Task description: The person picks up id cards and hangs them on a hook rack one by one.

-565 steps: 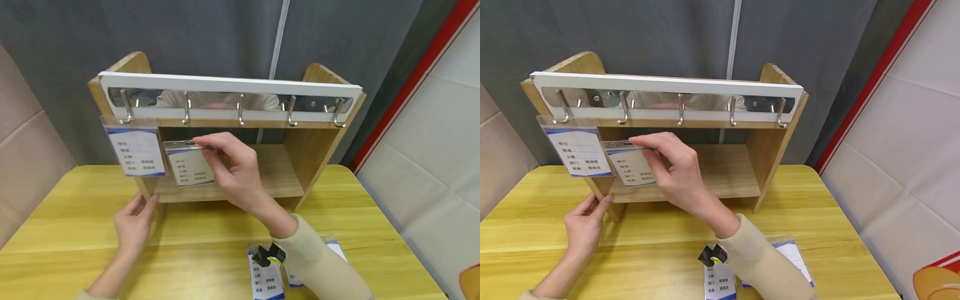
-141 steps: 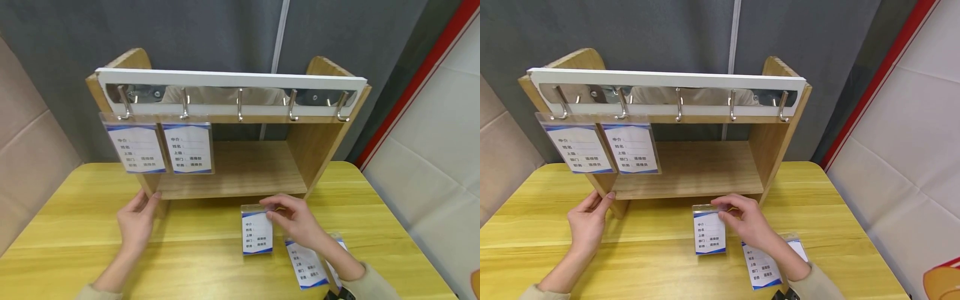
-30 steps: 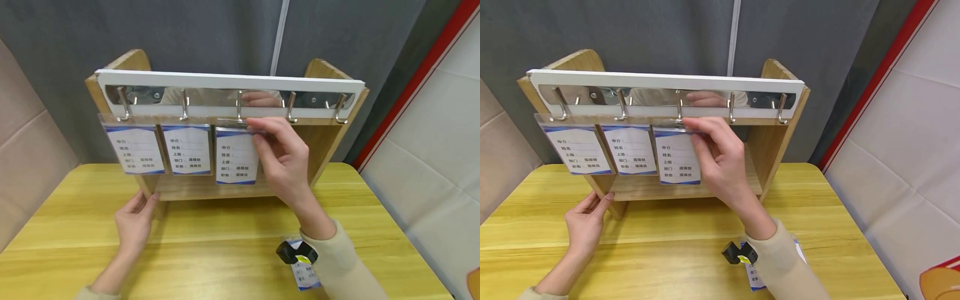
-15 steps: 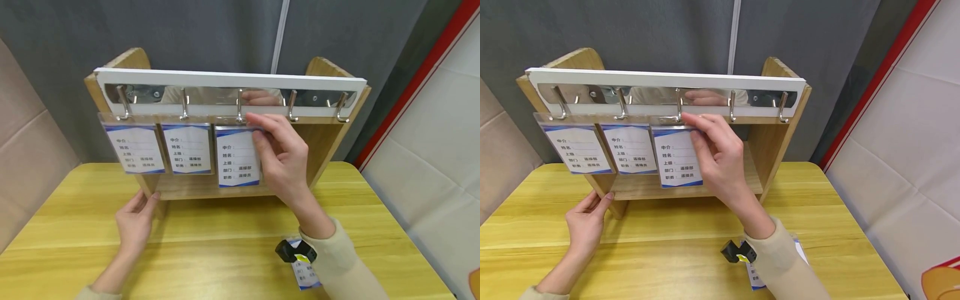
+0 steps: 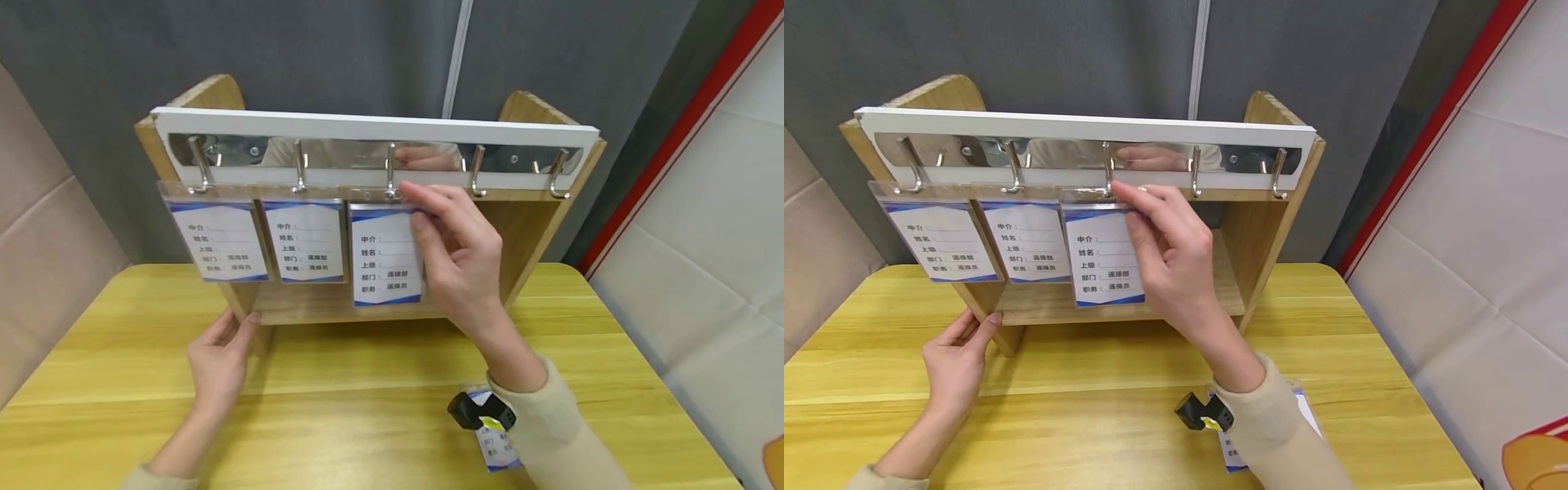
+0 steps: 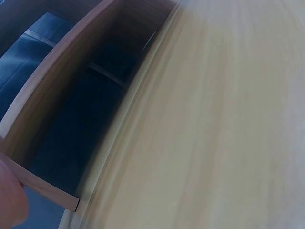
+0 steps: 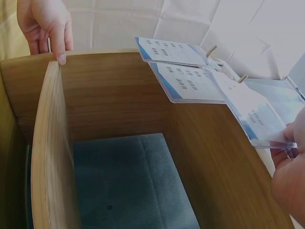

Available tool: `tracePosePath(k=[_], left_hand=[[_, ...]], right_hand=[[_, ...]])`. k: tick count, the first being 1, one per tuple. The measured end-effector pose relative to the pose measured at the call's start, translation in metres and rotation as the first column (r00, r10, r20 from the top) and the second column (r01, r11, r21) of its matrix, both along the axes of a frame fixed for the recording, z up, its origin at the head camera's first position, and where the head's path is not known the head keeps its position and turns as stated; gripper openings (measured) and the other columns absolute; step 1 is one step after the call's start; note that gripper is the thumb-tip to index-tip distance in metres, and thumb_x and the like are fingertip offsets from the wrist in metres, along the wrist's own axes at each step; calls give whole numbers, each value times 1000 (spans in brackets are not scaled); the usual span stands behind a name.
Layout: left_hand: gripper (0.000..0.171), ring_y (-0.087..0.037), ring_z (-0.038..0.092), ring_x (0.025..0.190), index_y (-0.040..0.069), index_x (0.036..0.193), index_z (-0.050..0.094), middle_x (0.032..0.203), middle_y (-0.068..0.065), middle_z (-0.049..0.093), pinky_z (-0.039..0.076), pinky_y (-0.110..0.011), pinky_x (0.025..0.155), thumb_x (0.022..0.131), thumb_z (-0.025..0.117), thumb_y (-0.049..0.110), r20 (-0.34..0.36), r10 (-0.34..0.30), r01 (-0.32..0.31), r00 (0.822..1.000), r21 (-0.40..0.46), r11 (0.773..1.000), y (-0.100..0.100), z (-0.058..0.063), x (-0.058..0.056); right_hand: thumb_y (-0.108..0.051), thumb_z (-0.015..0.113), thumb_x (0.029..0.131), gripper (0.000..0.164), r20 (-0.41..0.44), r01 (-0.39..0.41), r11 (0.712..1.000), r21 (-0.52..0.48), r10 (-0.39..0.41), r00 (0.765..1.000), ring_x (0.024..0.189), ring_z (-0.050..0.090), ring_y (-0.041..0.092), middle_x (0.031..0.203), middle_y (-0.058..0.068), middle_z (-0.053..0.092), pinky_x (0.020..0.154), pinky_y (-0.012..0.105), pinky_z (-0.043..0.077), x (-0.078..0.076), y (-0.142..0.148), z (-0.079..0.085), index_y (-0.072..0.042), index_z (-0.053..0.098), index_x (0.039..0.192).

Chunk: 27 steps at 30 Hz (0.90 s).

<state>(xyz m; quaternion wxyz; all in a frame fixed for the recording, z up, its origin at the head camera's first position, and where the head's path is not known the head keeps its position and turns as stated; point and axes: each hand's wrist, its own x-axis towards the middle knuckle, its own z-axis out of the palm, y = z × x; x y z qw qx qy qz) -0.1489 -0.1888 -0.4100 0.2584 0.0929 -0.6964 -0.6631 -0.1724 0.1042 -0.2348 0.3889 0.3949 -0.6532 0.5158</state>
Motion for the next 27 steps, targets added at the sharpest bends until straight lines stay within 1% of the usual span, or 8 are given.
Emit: tracePosePath(k=[6,8,11,15,18,21,25,27], left_hand=[[42,-5,68,109,4,136,63,134,-21,60,56,-16,89,96,74,7,11,10,-9,1000,-27,1000,0,1,0],[41,-5,67,110,4,135,63,134,-21,60,55,-16,89,95,74,8,11,9,-9,1000,-23,1000,0,2,-1],[41,-5,67,110,4,135,63,134,-22,60,55,-16,89,95,74,7,9,5,-5,1000,-12,1000,0,2,-1],[41,-3,67,109,5,135,64,134,-21,60,55,-16,90,95,74,6,6,2,-2,1000,-11,1000,-1,1,0],[41,-2,68,108,5,135,64,134,-21,60,55,-16,90,95,74,6,-1,2,-2,1000,-11,1000,0,0,0],[41,-2,68,107,4,134,64,134,-22,60,55,-16,90,95,74,6,-7,1,-1,1000,-5,1000,0,0,-1],[41,-3,68,108,3,134,64,133,-23,59,55,-17,90,94,74,4,-15,-1,2,1000,8,1000,1,0,0],[41,-4,68,108,3,134,64,134,-23,59,56,-17,90,94,74,4,-15,-2,2,1000,16,1000,1,1,0]], right_hand=[[14,58,96,27,3,12,1000,0,-12,1000,103,63,21,115,19,68,76,17,57,0,-1,1,12,67,121],[15,58,96,26,-2,16,1000,-13,-16,1000,99,62,19,113,19,68,72,16,55,-1,-2,1,13,68,120],[14,60,96,24,-18,42,999,-19,-42,999,99,62,19,110,20,68,75,17,54,0,-3,1,12,69,118],[12,61,96,23,-37,73,997,-30,-74,997,97,61,19,108,21,68,72,17,51,1,-4,0,12,70,117],[12,62,95,23,-44,89,995,-40,-90,995,94,60,19,106,20,69,66,16,49,1,-5,0,11,71,116],[12,63,95,22,-54,105,994,-43,-107,993,92,60,20,105,19,69,67,17,49,0,-6,-1,11,72,115],[12,62,95,23,-83,133,990,-38,-135,987,84,56,20,103,19,68,61,17,43,-1,-6,-2,10,72,116],[11,61,96,23,-102,153,988,-32,-156,983,82,54,21,103,18,68,61,17,42,-2,-7,-3,9,72,116]])
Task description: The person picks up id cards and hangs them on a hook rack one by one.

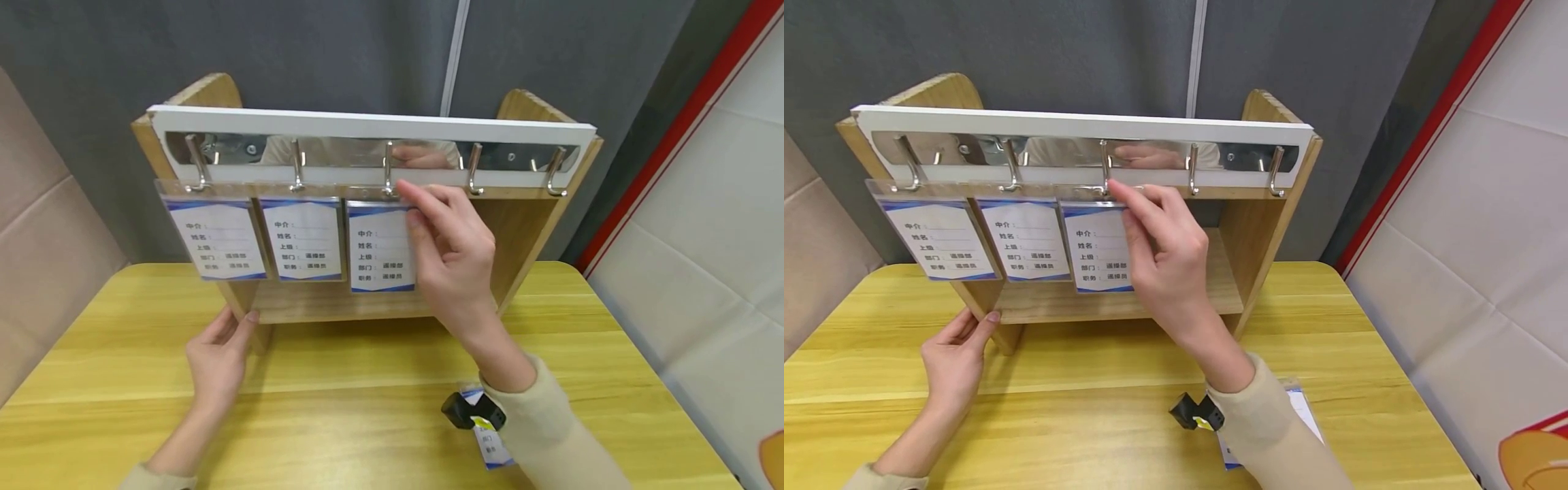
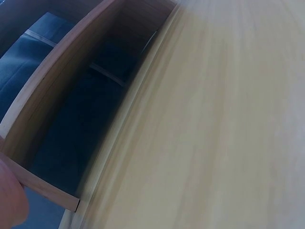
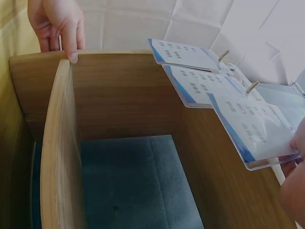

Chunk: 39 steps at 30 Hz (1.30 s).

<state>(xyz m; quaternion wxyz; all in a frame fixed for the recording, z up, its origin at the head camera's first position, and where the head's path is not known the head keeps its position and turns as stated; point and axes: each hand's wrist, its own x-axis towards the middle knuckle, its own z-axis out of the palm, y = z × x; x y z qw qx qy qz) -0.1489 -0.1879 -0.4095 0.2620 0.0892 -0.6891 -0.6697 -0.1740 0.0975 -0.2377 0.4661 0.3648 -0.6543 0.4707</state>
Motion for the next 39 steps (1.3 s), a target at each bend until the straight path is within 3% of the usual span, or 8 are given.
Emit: tracePosePath(k=[14,28,39], left_hand=[[40,-2,68,106,2,134,64,133,-24,60,56,-17,89,94,73,2,-8,6,-6,1000,5,1000,1,1,0],[40,-1,69,105,2,133,64,132,-23,60,56,-18,90,94,74,1,-26,11,-11,1000,9,1000,1,0,0],[40,0,68,104,2,133,65,131,-24,60,56,-18,90,94,73,1,-22,21,-21,1000,-8,1000,3,1,0]], right_hand=[[10,60,97,23,-23,47,999,13,-47,999,82,54,23,105,18,69,62,20,42,2,-3,2,8,72,116],[14,60,95,26,169,-35,999,-24,39,985,87,59,22,106,18,68,64,16,52,17,-3,8,10,71,118],[12,58,98,26,214,9,1000,11,-11,977,86,59,20,105,18,66,64,17,52,17,-5,9,9,70,121]])
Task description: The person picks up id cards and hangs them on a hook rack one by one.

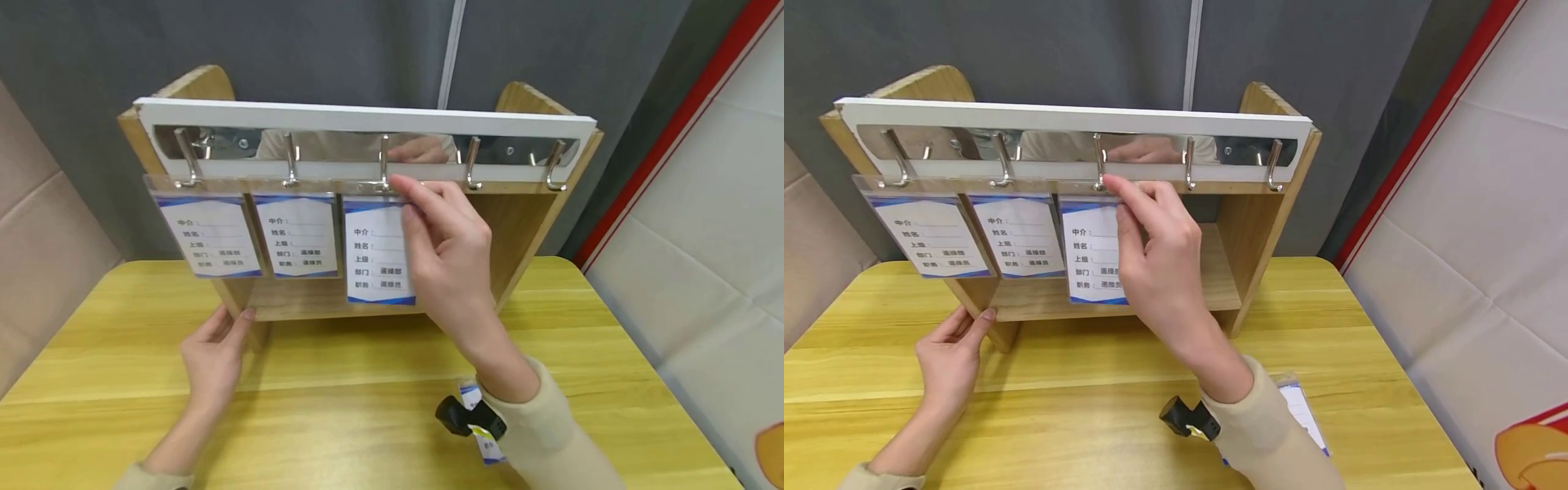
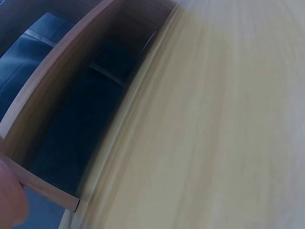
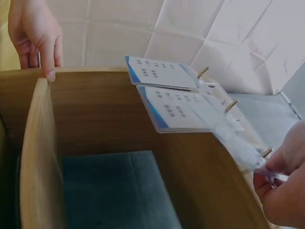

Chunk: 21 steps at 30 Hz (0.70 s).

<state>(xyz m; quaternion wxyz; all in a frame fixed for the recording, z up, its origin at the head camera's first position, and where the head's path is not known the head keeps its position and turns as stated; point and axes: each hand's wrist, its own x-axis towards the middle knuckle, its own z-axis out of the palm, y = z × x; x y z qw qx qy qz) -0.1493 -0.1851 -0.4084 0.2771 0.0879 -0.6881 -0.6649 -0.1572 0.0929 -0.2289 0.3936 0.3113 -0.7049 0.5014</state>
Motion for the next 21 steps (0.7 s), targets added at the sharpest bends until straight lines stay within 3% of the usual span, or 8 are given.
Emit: tracePosePath(k=[7,12,21], left_hand=[[39,4,68,99,1,132,65,129,-24,61,57,-17,89,94,73,0,-8,-1,1,1000,-4,1000,-2,-1,0],[39,5,68,99,3,132,65,129,-23,62,57,-18,88,94,73,1,-12,-1,1,1000,-19,1000,-2,-1,0],[40,1,68,105,2,133,64,132,-24,60,56,-17,89,94,74,1,-2,-3,3,1000,-14,1000,-2,-2,-1]], right_hand=[[11,58,98,28,36,21,1000,12,-22,999,84,59,19,107,16,66,63,18,53,-6,0,-3,7,71,122],[12,58,97,28,-5,36,999,2,-36,999,82,59,19,106,17,66,63,18,53,-10,0,-5,6,71,120],[9,62,96,25,-114,101,995,18,-98,989,95,63,20,107,14,70,77,21,57,-17,0,-10,2,73,118]])
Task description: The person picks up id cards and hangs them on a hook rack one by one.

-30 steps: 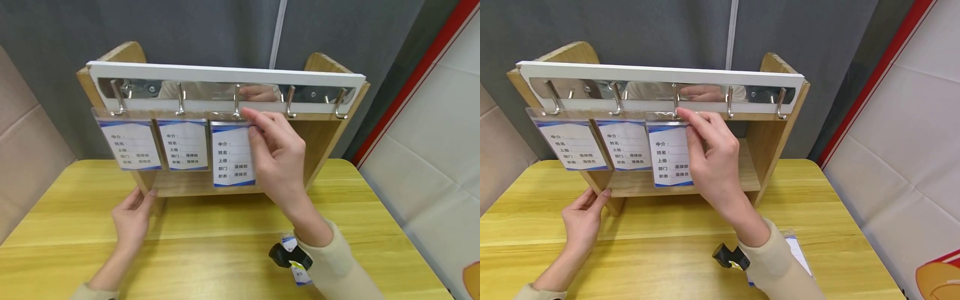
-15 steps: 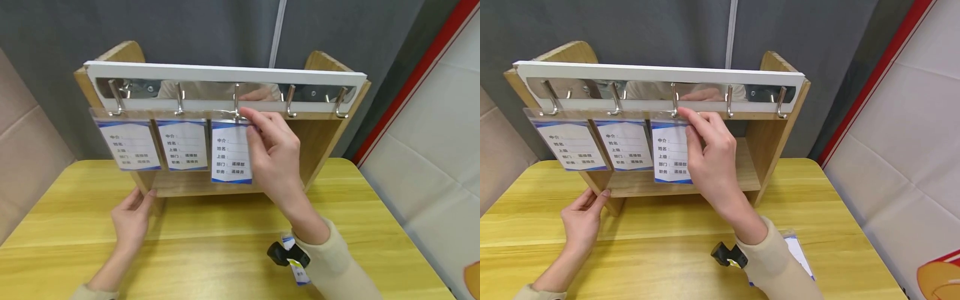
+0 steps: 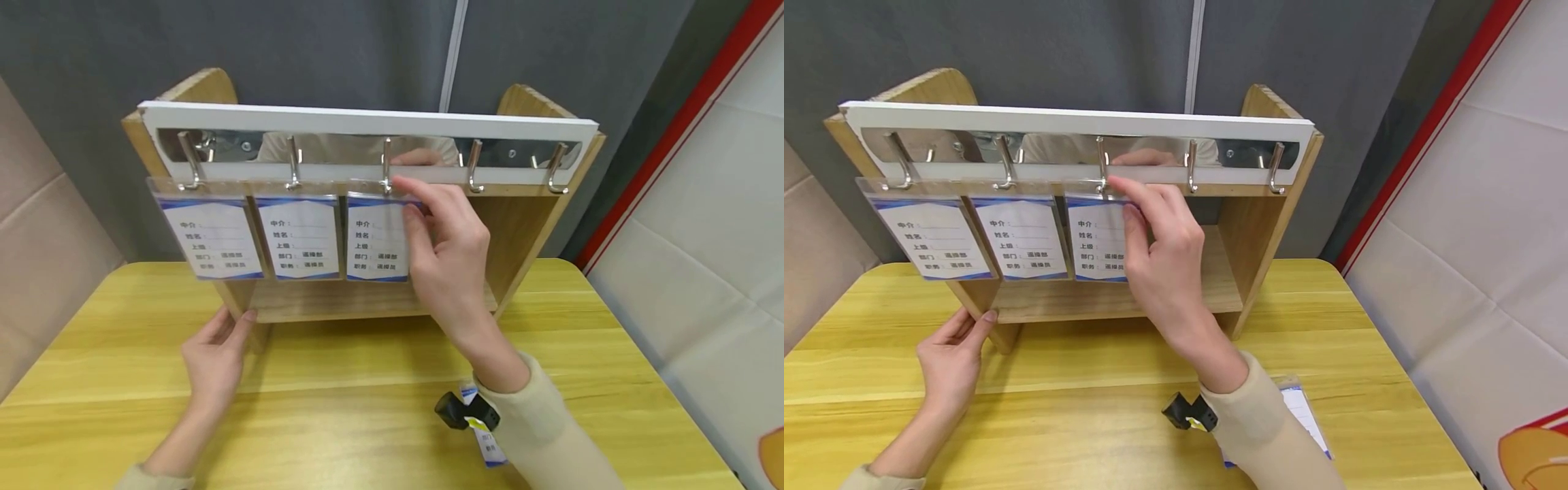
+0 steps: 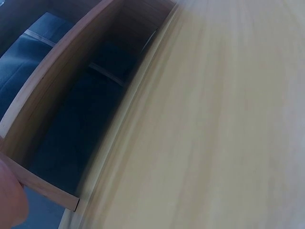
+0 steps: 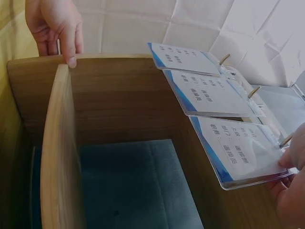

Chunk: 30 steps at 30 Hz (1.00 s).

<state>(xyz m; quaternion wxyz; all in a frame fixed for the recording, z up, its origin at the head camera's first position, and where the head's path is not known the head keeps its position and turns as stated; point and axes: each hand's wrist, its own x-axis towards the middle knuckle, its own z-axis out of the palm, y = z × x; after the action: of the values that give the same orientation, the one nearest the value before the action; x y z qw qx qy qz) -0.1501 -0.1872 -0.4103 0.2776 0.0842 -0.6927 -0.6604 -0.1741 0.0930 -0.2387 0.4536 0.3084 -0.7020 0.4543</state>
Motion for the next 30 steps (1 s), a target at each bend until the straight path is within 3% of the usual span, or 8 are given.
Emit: tracePosePath(k=[12,20,25,30], left_hand=[[41,-5,67,110,3,135,63,134,-24,59,55,-16,89,95,73,4,36,5,-4,999,-21,1000,0,1,1],[40,2,68,103,2,133,64,133,-24,59,56,-16,88,94,74,3,29,5,-5,1000,-9,1000,0,0,1],[41,-1,68,106,3,134,64,134,-23,59,56,-16,89,94,74,4,38,1,-1,999,-9,1000,1,1,1],[40,2,68,103,2,133,64,132,-24,60,56,-16,88,94,74,2,25,4,-4,1000,3,1000,1,1,1]], right_hand=[[8,61,97,26,-58,7,998,-60,-10,998,94,62,24,106,16,69,78,22,56,-6,2,-7,4,69,122],[6,60,96,35,-74,40,999,-33,-42,996,93,63,28,106,20,64,81,25,60,-1,10,-17,5,61,131],[6,61,94,38,-23,22,999,-23,-23,999,93,65,28,109,20,64,86,25,61,5,26,-26,6,59,132],[12,61,91,38,90,-49,999,-9,50,995,93,64,25,109,21,65,85,21,61,8,46,-36,10,58,129]])
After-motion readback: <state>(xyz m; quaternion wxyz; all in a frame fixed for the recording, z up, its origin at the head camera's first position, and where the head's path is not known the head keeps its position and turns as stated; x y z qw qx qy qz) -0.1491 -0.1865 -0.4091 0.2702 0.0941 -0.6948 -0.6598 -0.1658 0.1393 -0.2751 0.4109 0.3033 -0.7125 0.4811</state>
